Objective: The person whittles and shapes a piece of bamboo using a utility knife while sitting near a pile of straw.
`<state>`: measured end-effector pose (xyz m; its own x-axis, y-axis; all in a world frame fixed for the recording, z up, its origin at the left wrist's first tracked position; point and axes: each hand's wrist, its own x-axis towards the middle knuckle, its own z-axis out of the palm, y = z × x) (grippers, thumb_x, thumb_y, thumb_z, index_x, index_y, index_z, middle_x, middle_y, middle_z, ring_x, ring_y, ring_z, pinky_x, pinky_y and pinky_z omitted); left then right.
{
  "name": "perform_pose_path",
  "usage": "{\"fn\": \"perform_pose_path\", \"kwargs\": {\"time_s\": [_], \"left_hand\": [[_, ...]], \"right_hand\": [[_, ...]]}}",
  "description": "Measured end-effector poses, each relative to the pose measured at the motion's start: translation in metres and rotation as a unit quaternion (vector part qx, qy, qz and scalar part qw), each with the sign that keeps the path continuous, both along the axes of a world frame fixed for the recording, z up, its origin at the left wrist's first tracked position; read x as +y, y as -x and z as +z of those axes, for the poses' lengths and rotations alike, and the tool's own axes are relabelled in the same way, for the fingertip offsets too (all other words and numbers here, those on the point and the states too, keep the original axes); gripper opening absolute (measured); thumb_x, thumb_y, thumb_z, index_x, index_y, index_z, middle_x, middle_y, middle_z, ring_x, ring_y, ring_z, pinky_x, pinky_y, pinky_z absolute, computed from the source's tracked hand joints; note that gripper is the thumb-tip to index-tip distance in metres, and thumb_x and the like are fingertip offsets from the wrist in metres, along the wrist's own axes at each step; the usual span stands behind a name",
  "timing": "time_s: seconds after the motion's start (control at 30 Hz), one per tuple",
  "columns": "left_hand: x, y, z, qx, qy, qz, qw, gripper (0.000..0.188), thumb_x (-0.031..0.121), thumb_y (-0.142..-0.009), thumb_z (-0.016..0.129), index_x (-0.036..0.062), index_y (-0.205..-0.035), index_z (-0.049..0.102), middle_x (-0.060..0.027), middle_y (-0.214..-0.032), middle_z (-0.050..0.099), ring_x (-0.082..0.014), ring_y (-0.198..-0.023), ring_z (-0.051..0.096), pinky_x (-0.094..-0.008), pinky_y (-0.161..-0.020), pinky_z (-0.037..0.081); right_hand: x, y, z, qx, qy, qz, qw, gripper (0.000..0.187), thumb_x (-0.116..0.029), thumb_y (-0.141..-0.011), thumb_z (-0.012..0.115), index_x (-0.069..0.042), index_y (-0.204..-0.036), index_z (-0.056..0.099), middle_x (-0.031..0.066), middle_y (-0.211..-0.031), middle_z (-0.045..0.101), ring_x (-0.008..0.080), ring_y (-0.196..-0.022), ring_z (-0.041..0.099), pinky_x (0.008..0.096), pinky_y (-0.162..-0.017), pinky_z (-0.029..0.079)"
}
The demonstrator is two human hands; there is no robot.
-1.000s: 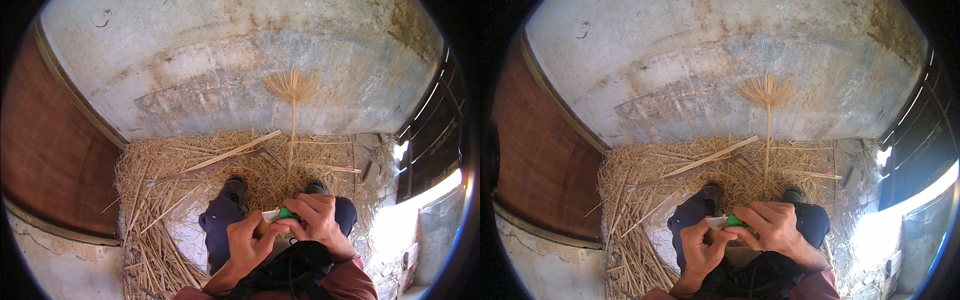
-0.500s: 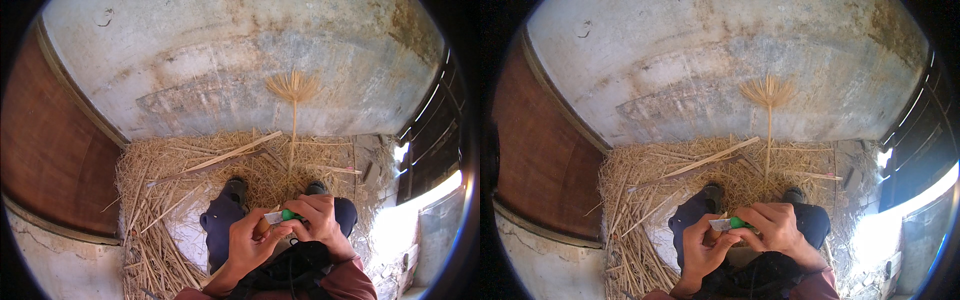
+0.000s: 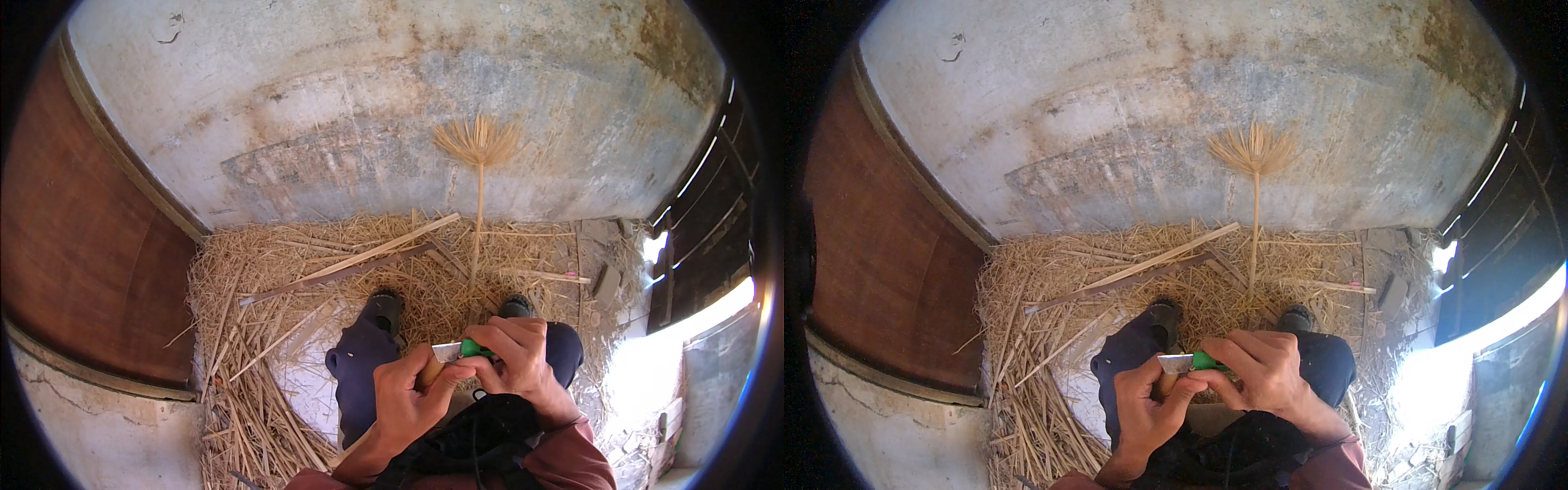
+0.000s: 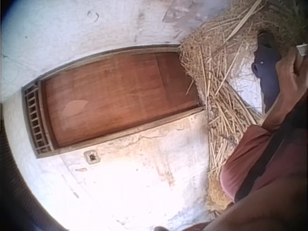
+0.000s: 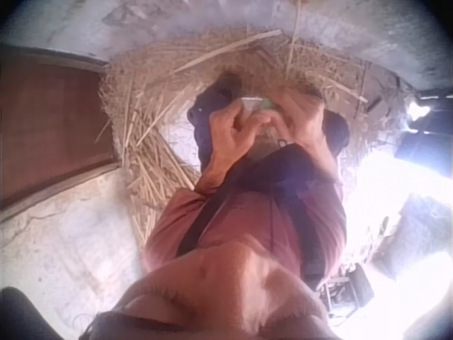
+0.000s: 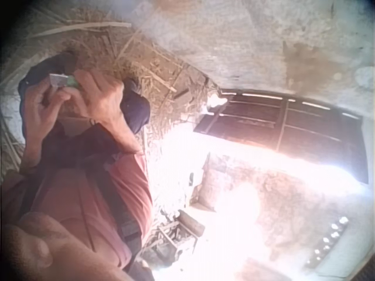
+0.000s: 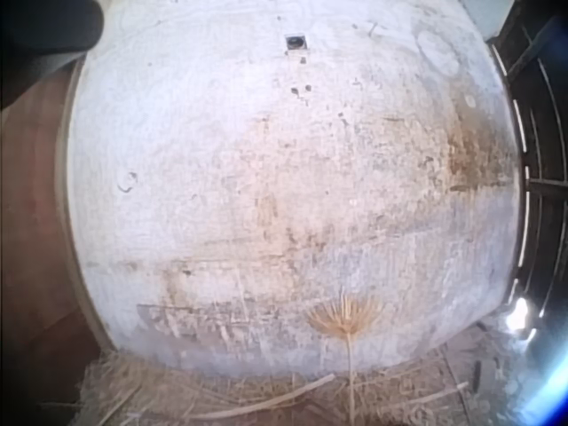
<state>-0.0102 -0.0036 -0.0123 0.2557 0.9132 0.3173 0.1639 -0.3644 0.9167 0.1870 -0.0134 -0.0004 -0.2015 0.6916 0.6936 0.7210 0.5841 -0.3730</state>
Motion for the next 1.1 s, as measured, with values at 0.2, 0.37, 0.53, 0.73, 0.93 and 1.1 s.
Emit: {"fn": "perform_pose_path", "kwargs": {"time_s": [0.2,0.37,0.53,0.73,0.93,1.1], "left_hand": [[-0.003,-0.001,0.003,-0.017,0.030,-0.007,0.999,0.028,0.024,-0.094,0.086,0.0015,-0.087,0.071,0.0027,-0.060,0.044,-0.0040,-0.057,0.037,-0.0278,-0.050,0.031],[-0.002,0.000,-0.001,-0.008,0.019,-0.017,1.000,0.030,0.024,-0.095,0.085,0.0010,-0.083,0.070,0.0010,-0.058,0.043,-0.0050,-0.055,0.037,-0.0292,-0.049,0.031],[-0.009,-0.001,0.015,0.039,0.050,-0.006,0.998,0.032,0.022,-0.096,0.083,-0.0007,-0.079,0.068,-0.0048,-0.056,0.042,-0.0066,-0.055,0.036,-0.0310,-0.048,0.032],[0.001,0.006,0.018,0.047,0.036,-0.055,0.997,0.034,0.023,-0.100,0.079,0.0006,-0.080,0.063,-0.0036,-0.056,0.043,-0.0067,-0.053,0.039,-0.0302,-0.050,0.032],[0.006,0.017,-0.010,-0.107,0.141,-0.110,0.978,0.035,0.013,-0.107,0.066,0.0021,-0.129,0.041,-0.0046,-0.080,0.061,-0.0076,-0.065,0.052,-0.0281,-0.057,0.042],[0.012,0.000,-0.021,-0.119,0.156,-0.131,0.972,0.034,0.006,-0.109,0.062,0.0053,-0.123,0.031,-0.0108,-0.090,0.067,-0.0094,-0.070,0.057,-0.0254,-0.062,0.047]], "right_hand": [[0.002,-0.003,-0.002,-0.006,0.011,0.011,1.000,0.039,-0.035,-0.079,0.091,-0.006,-0.101,0.076,0.0041,-0.072,0.065,0.0225,-0.055,0.065,0.0338,-0.049,0.049],[-0.001,-0.001,0.003,-0.009,0.010,0.013,1.000,0.038,-0.034,-0.079,0.091,-0.006,-0.100,0.075,0.0049,-0.074,0.067,0.0238,-0.056,0.066,0.0339,-0.050,0.050],[-0.004,0.002,0.002,0.015,0.009,-0.013,1.000,0.036,-0.031,-0.083,0.090,-0.004,-0.101,0.075,0.0062,-0.076,0.068,0.0243,-0.059,0.068,0.0349,-0.052,0.052],[-0.001,-0.001,-0.003,0.106,0.083,-0.004,0.991,0.033,-0.027,-0.088,0.087,-0.003,-0.107,0.074,0.0101,-0.080,0.071,0.0287,-0.062,0.070,0.0379,-0.055,0.054],[0.005,0.002,0.007,-0.024,0.103,-0.126,0.986,0.033,-0.027,-0.092,0.083,-0.009,-0.117,0.074,0.0079,-0.085,0.069,0.0299,-0.064,0.070,0.0396,-0.057,0.054],[0.001,-0.009,-0.003,-0.092,0.093,-0.129,0.983,0.035,-0.027,-0.092,0.082,-0.012,-0.122,0.074,0.0059,-0.087,0.068,0.0272,-0.070,0.072,0.0387,-0.059,0.056]]}}
